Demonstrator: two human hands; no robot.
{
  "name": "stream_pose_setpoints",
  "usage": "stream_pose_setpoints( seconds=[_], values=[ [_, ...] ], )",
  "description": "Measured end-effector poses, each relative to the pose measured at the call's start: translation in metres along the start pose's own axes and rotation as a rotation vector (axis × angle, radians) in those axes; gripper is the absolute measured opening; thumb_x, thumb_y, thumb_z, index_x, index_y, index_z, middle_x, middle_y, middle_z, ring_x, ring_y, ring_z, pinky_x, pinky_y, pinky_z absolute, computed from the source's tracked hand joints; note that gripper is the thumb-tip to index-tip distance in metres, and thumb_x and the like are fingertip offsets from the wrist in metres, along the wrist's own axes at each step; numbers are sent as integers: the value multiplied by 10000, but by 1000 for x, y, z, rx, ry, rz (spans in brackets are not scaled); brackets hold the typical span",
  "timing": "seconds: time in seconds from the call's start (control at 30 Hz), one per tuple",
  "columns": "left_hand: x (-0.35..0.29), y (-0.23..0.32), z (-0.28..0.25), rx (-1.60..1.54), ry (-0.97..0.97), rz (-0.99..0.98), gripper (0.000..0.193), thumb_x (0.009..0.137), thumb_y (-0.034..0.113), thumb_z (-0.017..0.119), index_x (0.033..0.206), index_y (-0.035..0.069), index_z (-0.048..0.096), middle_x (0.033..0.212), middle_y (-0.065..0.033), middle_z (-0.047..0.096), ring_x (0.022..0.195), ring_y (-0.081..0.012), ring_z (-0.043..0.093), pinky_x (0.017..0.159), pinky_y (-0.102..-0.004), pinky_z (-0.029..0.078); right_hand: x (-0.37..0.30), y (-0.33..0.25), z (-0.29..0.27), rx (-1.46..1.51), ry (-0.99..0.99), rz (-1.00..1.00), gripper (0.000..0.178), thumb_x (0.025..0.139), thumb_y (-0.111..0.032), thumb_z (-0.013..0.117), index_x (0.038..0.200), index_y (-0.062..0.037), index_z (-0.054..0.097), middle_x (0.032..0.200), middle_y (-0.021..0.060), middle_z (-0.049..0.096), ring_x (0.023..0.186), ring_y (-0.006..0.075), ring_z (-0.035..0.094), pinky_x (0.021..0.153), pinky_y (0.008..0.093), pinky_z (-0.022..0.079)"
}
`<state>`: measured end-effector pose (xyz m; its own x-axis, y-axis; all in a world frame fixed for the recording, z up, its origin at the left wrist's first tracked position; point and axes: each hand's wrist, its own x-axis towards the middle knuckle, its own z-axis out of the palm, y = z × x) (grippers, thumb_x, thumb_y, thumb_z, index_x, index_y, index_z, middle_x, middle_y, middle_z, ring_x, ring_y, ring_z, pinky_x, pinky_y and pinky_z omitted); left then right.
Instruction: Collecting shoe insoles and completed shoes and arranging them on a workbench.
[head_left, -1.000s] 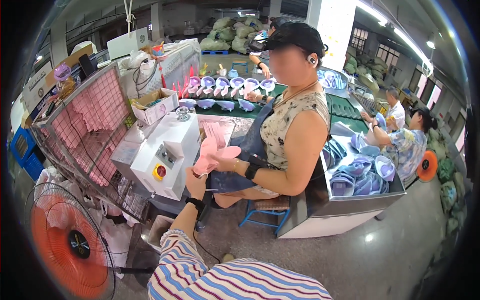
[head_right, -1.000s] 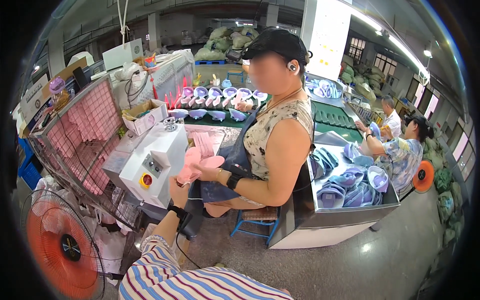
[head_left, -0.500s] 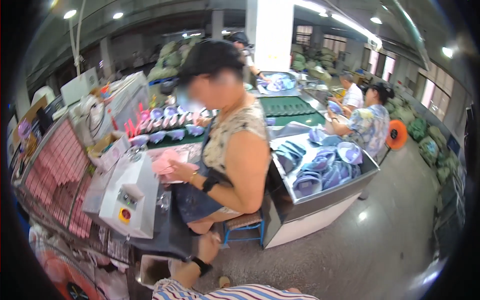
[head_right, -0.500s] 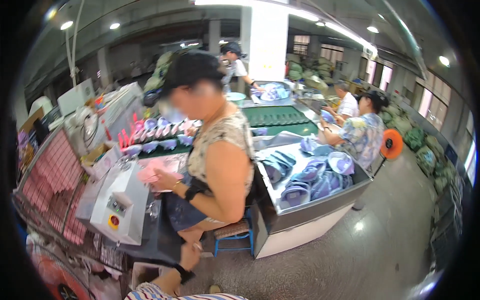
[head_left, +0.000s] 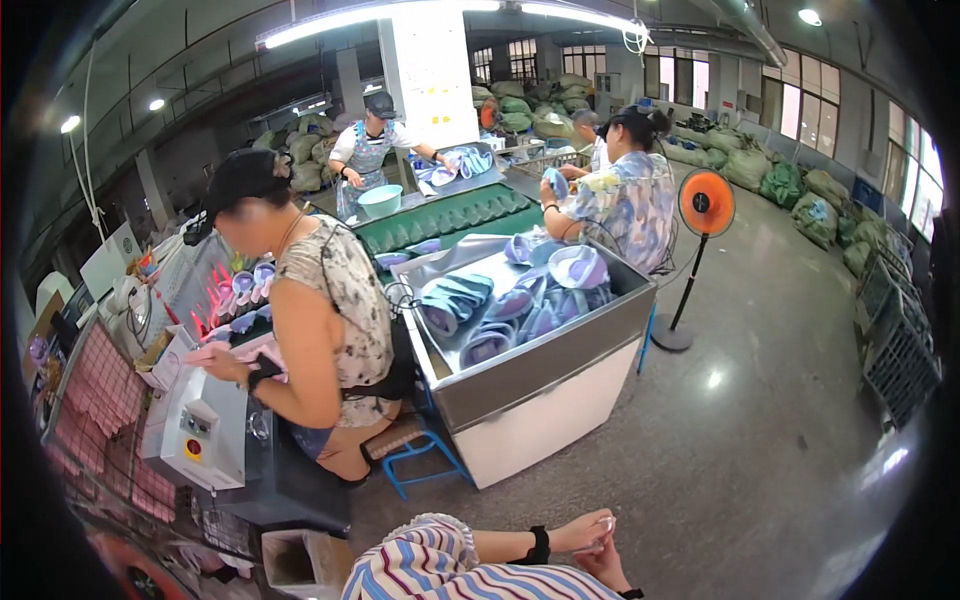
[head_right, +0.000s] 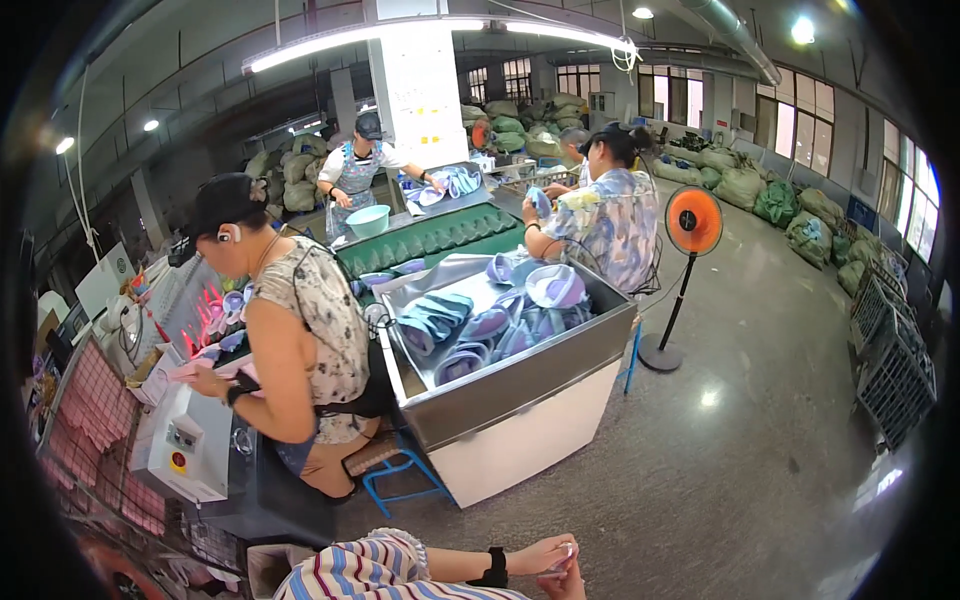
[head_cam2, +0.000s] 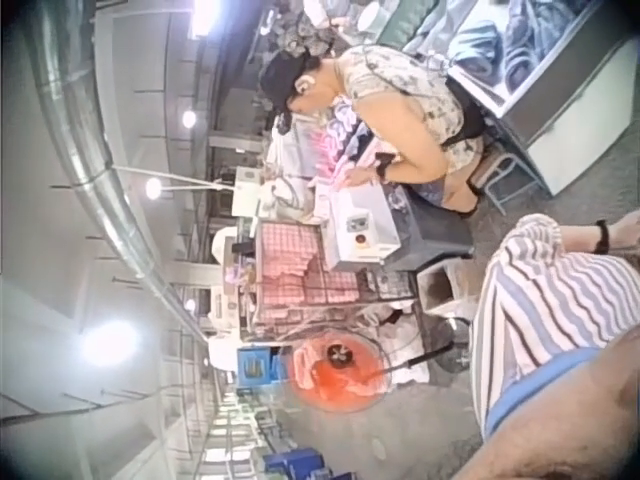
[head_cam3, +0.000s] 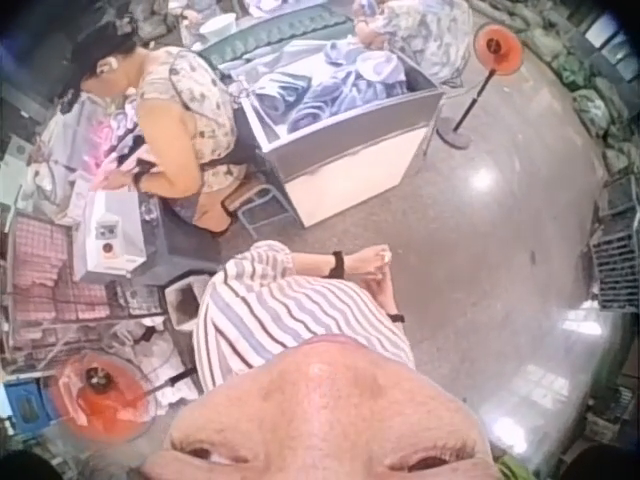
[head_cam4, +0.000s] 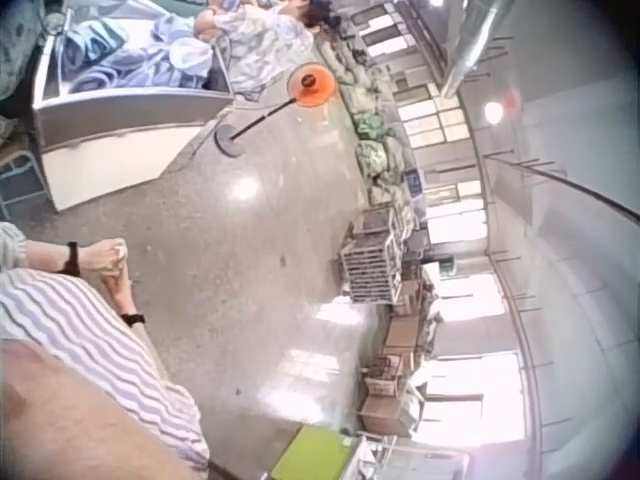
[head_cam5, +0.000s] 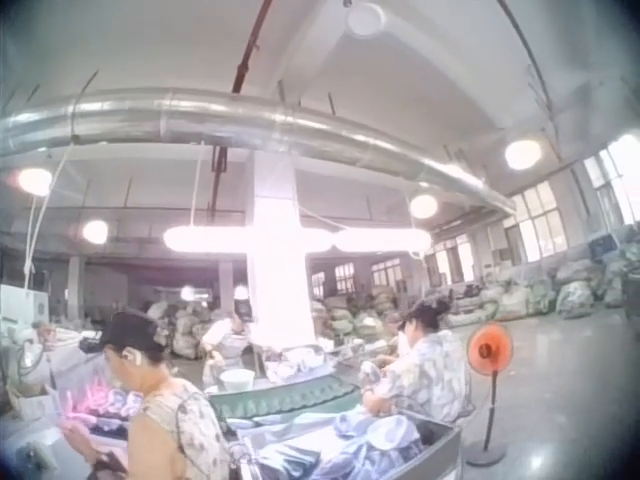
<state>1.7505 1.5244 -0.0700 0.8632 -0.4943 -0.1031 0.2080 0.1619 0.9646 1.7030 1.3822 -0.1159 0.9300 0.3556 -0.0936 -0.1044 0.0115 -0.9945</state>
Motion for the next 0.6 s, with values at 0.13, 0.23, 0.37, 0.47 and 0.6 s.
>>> stream_pose_setpoints(
  seconds=[0.13, 0.23, 0.37, 0.47, 0.6],
  values=[
    [71, -1, 21, 134, -66, -57, 198, 919, 193, 395, 850, 39, 500, 755, -1, 500, 687, -86, 466, 627, -254, 406, 9, -19, -63, -116, 102, 4, 415, 856, -397, 534, 999, -8, 563, 751, 103, 601, 630, 163, 445, 562, 300, 410],
    [133, -21, 6, 393, 6, 37, 209, 870, 210, 496, 913, 14, 553, 808, -64, 568, 742, -161, 526, 672, -299, 424, 29, -30, -122, -271, 177, 55, 300, 867, -262, 503, 848, 29, 573, 646, 105, 574, 597, 210, 501, 555, 324, 417],
    [197, -14, -1, 725, -89, 56, 215, 810, 229, 570, 841, 16, 580, 752, -102, 564, 736, -192, 538, 668, -301, 429, 75, -42, -234, -592, 171, 5, 180, 819, -156, 494, 826, 5, 575, 726, 196, 587, 676, 348, 565, 581, 389, 429],
    [266, -61, 10, 543, -394, -34, 263, 802, 180, 577, 1016, 31, 544, 996, -109, 539, 804, -224, 561, 716, -308, 440, 117, -38, -321, -823, 81, 253, 209, 821, -215, 481, 829, -32, 581, 777, 208, 583, 789, 390, 557, 633, 441, 438],
    [388, -63, 81, 656, -331, 16, 305, 744, 178, 576, 1021, 48, 569, 772, -105, 587, 728, -235, 553, 692, -324, 439, 130, 4, -433, -1095, -21, 235, 216, 820, -235, 471, 868, -56, 582, 801, 204, 589, 796, 388, 558, 659, 456, 438]
  ],
)
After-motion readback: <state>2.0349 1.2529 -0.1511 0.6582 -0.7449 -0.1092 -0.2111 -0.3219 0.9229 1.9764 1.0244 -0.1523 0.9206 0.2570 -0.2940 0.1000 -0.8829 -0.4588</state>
